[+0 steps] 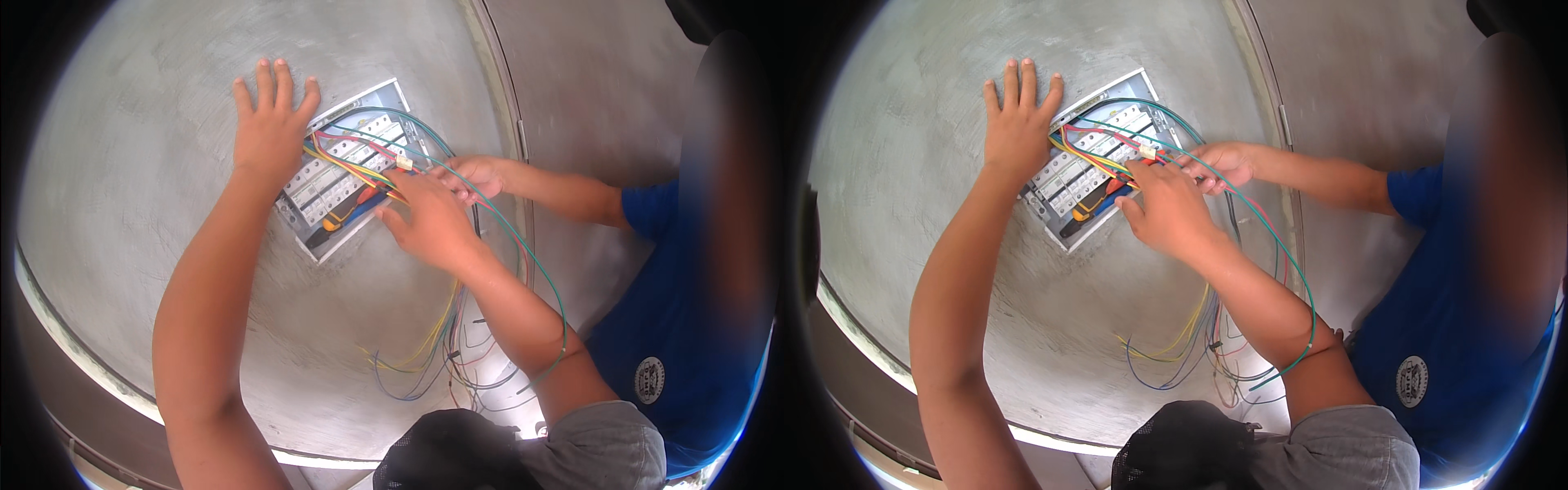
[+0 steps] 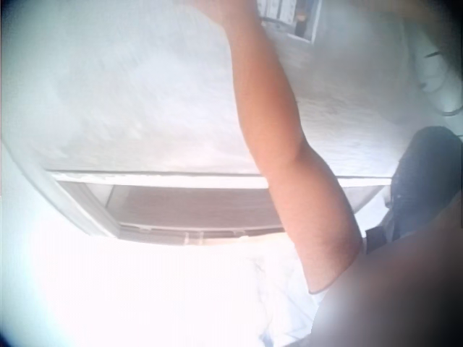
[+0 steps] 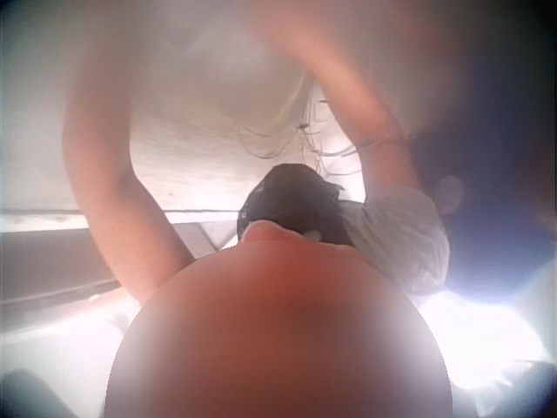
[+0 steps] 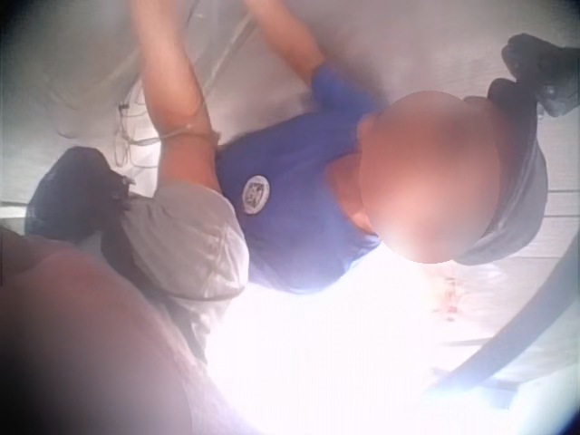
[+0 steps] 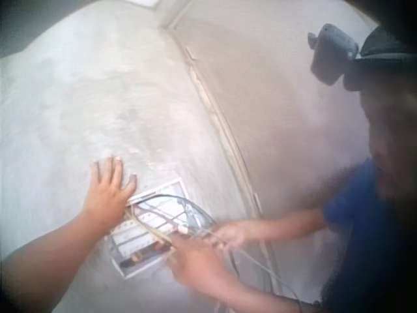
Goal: The person works on an electrical panel, stripping wire ends and connecting them to circuit breakers. They use a wire stripper and screwdriver to secure the connections.
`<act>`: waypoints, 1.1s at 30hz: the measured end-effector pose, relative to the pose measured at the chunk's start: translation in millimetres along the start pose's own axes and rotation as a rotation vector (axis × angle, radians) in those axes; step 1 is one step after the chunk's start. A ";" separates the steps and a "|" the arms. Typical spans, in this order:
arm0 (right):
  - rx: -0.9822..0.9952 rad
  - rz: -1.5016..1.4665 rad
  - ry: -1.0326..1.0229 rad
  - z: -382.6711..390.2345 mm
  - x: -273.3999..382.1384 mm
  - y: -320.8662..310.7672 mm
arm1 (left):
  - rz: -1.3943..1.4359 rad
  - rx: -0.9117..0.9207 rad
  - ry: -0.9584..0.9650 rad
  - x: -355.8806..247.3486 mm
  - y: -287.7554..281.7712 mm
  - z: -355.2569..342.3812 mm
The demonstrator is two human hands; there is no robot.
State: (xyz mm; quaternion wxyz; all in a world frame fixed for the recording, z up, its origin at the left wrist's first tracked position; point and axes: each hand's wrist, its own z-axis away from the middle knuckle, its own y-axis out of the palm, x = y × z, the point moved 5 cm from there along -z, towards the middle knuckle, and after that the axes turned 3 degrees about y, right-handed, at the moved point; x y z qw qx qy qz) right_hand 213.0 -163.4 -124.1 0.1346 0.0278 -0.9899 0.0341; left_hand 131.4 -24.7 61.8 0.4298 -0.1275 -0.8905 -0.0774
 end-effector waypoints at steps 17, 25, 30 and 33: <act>-0.244 0.059 0.158 60.1 -0.6 -9.7 | 0.073 -0.125 0.024 5.1 6.1 0.8; -0.406 -0.386 0.418 108.6 -38.1 -28.6 | 0.078 -0.170 0.001 5.5 9.9 2.1; -0.441 -0.749 0.529 122.7 -73.1 -25.6 | 0.164 -0.232 -0.035 5.1 14.8 2.4; -0.425 -0.769 0.589 135.4 -80.7 -30.9 | 0.142 -0.193 -0.067 3.0 18.2 3.1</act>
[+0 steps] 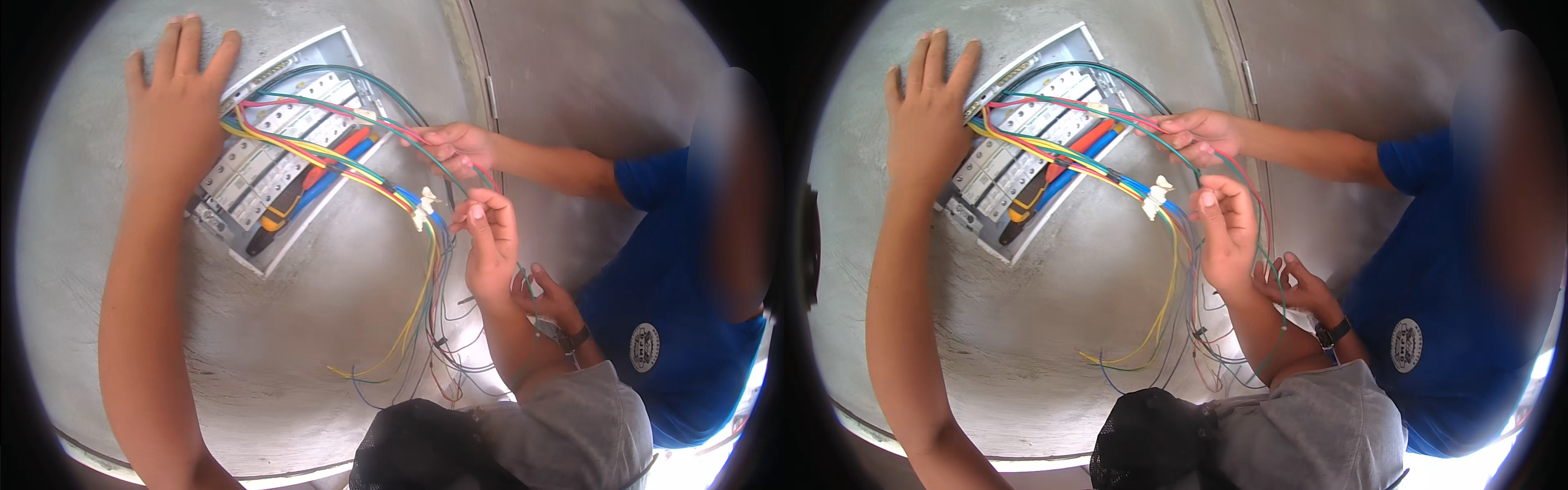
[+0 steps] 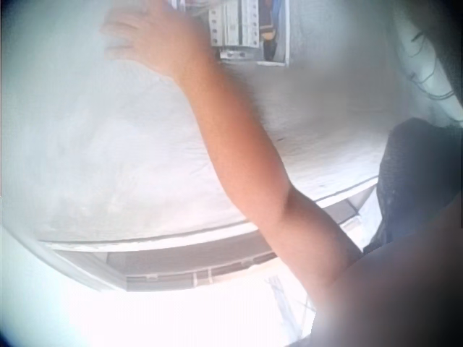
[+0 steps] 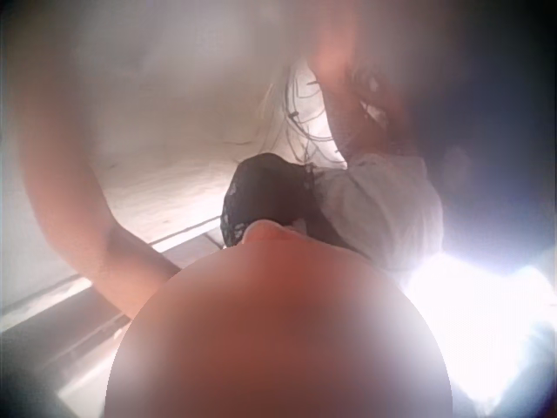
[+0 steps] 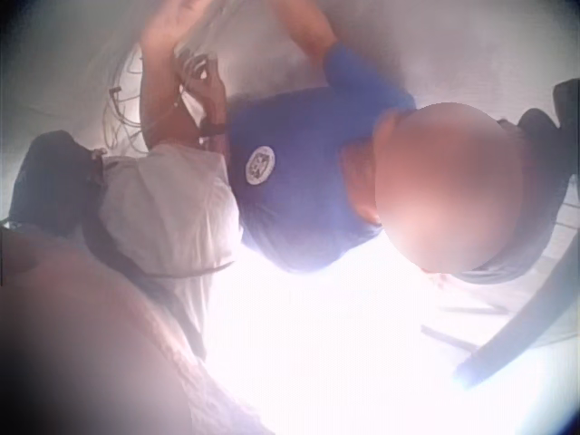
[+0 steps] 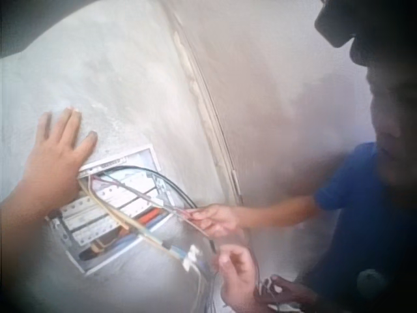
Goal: The person works on an electrical panel, stripping wire ends and connecting them to circuit breakers. They use a wire stripper and screwdriver to secure the connections.
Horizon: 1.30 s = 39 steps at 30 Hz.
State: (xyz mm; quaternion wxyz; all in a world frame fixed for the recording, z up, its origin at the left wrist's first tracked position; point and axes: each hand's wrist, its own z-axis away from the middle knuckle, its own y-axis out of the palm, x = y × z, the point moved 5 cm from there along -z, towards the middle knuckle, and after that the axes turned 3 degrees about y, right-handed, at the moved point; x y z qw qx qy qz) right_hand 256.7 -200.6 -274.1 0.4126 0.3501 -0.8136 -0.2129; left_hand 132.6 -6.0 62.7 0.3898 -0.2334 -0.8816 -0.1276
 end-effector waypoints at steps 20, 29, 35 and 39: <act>0.163 0.615 0.038 56.0 29.1 51.4 | 0.184 -0.036 -0.022 3.4 -18.8 11.8; 0.145 0.456 0.172 80.8 57.3 65.8 | 0.190 -0.125 0.009 11.0 2.7 13.8; 0.170 0.371 0.210 84.5 68.0 61.7 | 0.130 -0.171 -0.023 9.7 0.8 19.4; 0.167 0.281 0.281 89.8 66.3 61.7 | 0.106 -0.163 -0.023 9.6 1.0 20.3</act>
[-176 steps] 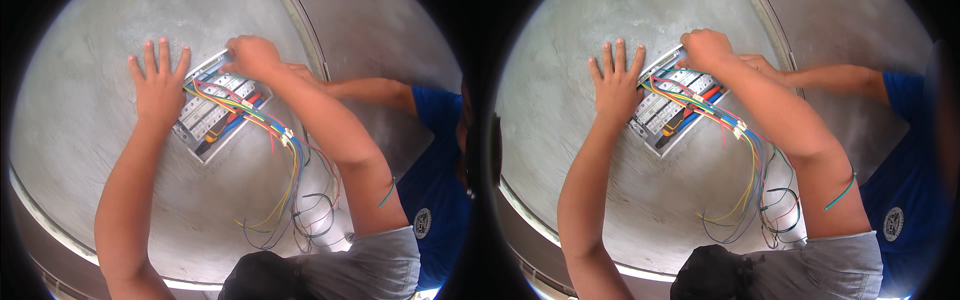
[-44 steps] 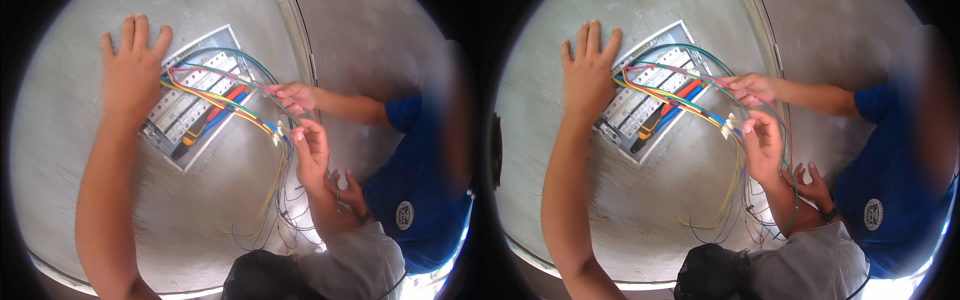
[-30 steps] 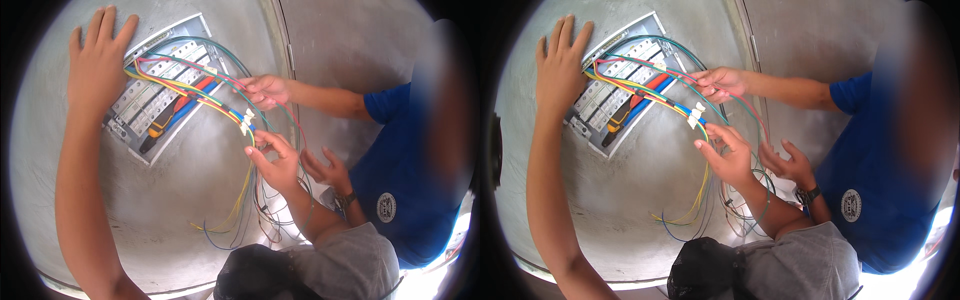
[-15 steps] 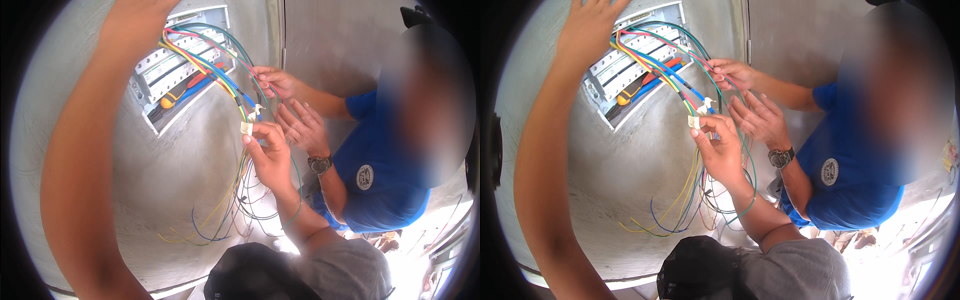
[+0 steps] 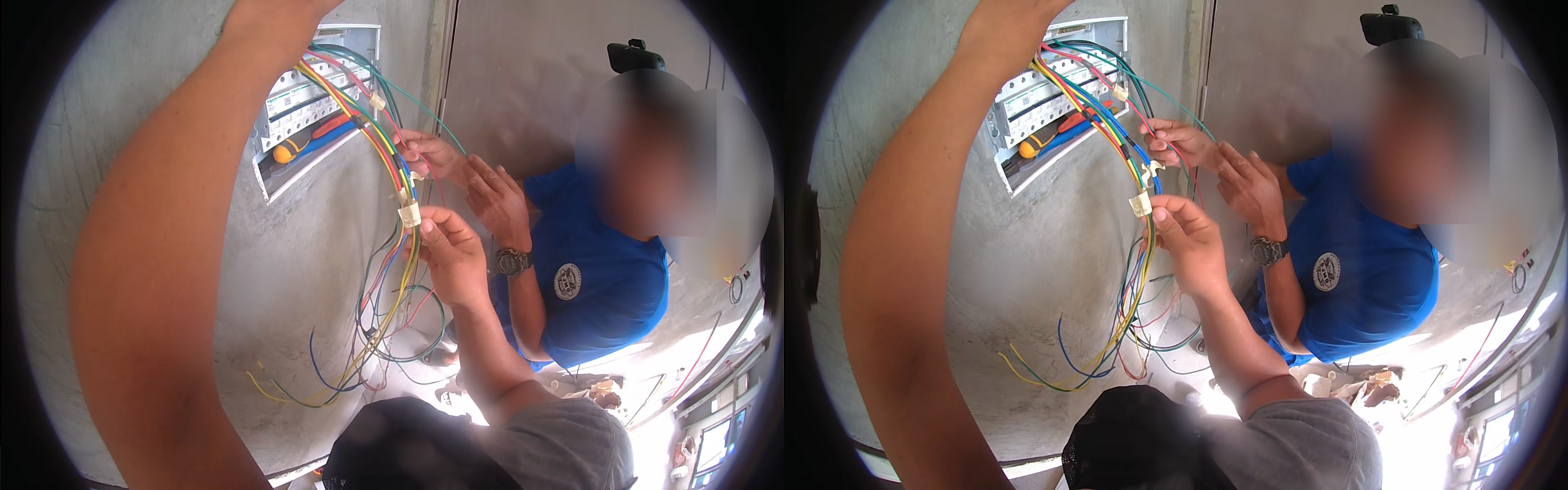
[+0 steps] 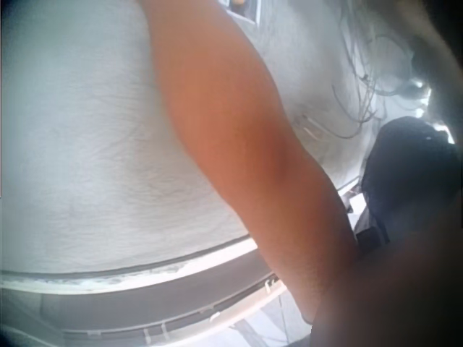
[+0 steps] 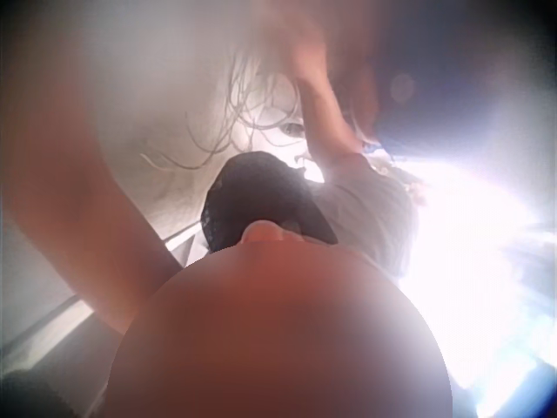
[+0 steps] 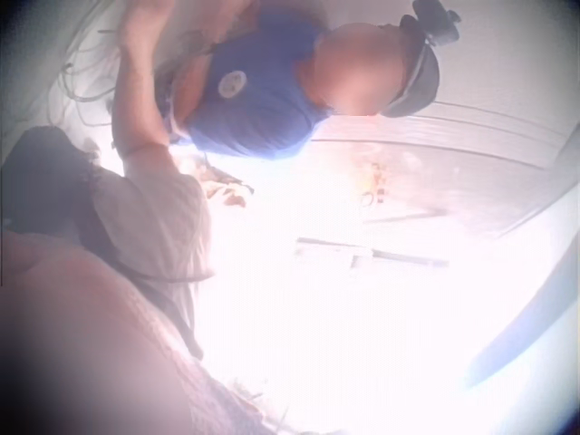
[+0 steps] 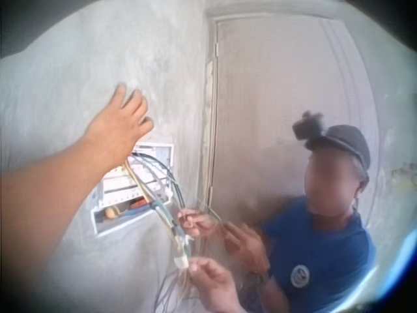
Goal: The person works on an electrical panel, stripping wire ends and connecting them to circuit breakers. They use a wire stripper and screwdriver to secure the connections.
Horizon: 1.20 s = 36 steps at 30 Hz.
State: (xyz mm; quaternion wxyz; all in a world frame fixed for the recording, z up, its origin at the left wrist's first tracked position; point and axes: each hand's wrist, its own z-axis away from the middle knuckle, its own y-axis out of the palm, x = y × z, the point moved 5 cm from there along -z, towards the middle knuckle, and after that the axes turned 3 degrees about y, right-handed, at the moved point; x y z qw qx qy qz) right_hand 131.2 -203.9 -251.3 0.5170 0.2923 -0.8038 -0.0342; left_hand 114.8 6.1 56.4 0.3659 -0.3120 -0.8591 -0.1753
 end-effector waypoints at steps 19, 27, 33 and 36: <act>-0.021 0.117 0.021 -4.4 -38.6 4.2 | 0.060 0.132 -0.078 -1.6 -1.5 -10.7; -0.201 0.300 -0.270 -13.3 -9.5 -2.7 | -0.010 0.116 -0.049 2.4 -6.3 -13.6; -0.140 0.229 -0.310 -15.2 -13.6 3.8 | -0.004 0.132 -0.047 3.3 -13.3 -13.5; -0.104 0.196 -0.299 -14.7 -17.9 4.0 | 0.009 0.138 -0.052 3.4 -13.4 -14.4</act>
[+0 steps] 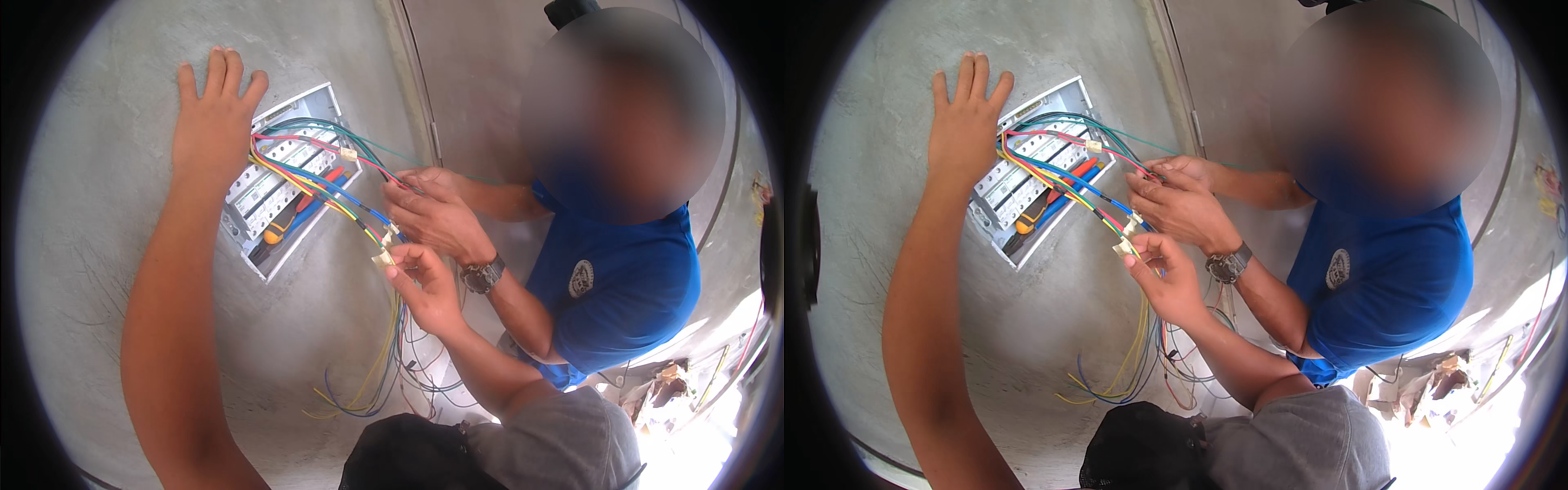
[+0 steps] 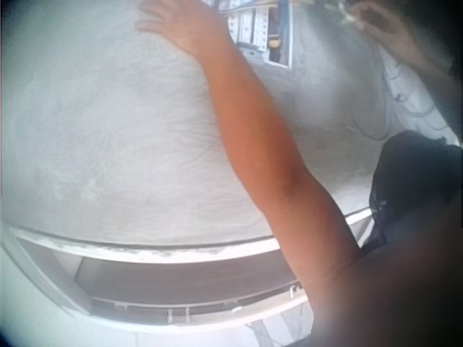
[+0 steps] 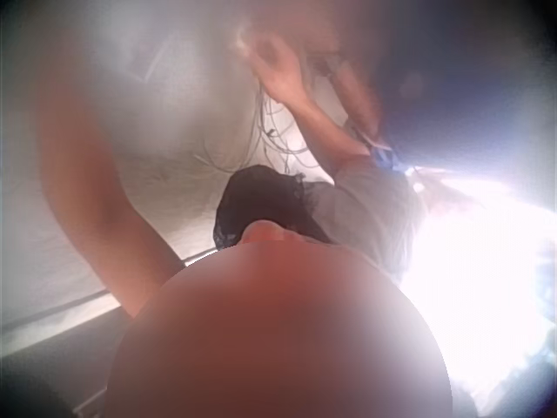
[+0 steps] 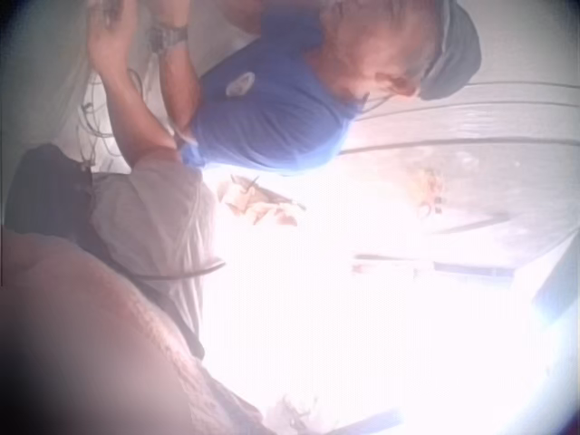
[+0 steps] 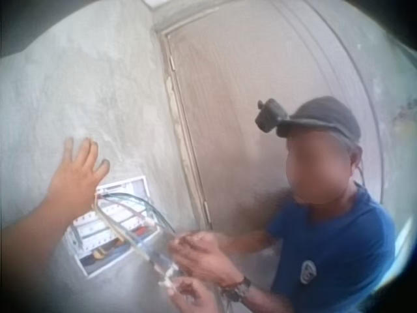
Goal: The person works on an electrical panel, stripping wire ends and connecting them to circuit breakers. They use a wire stripper and screwdriver to secure the connections.
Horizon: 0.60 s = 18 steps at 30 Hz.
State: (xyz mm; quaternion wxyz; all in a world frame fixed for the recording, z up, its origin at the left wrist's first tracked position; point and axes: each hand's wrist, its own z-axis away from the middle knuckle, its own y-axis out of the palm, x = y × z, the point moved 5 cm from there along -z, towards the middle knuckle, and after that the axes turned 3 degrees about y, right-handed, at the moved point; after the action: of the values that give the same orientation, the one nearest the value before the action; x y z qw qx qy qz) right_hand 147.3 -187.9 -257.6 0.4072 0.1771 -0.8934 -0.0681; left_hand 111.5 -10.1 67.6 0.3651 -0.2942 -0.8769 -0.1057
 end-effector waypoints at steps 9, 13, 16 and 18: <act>-0.130 0.241 -0.185 12.2 17.1 0.6 | 0.019 0.000 -0.008 -0.4 -0.1 1.6; -0.088 0.422 -0.480 41.4 32.2 16.3 | -0.002 0.001 -0.006 -0.2 -1.5 0.8; 0.218 0.294 -0.294 40.1 14.8 40.6 | -0.036 0.015 -0.005 -0.4 -3.4 0.7; 0.231 0.287 -0.245 27.6 3.2 59.8 | -0.066 0.022 -0.004 -0.4 -5.2 0.5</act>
State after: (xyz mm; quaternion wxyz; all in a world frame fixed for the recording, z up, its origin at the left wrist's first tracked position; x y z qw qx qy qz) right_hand 109.0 -134.2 -257.7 0.2780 0.0843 -0.9541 0.0723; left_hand 108.3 -14.3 67.1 0.3631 -0.2613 -0.8879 -0.1073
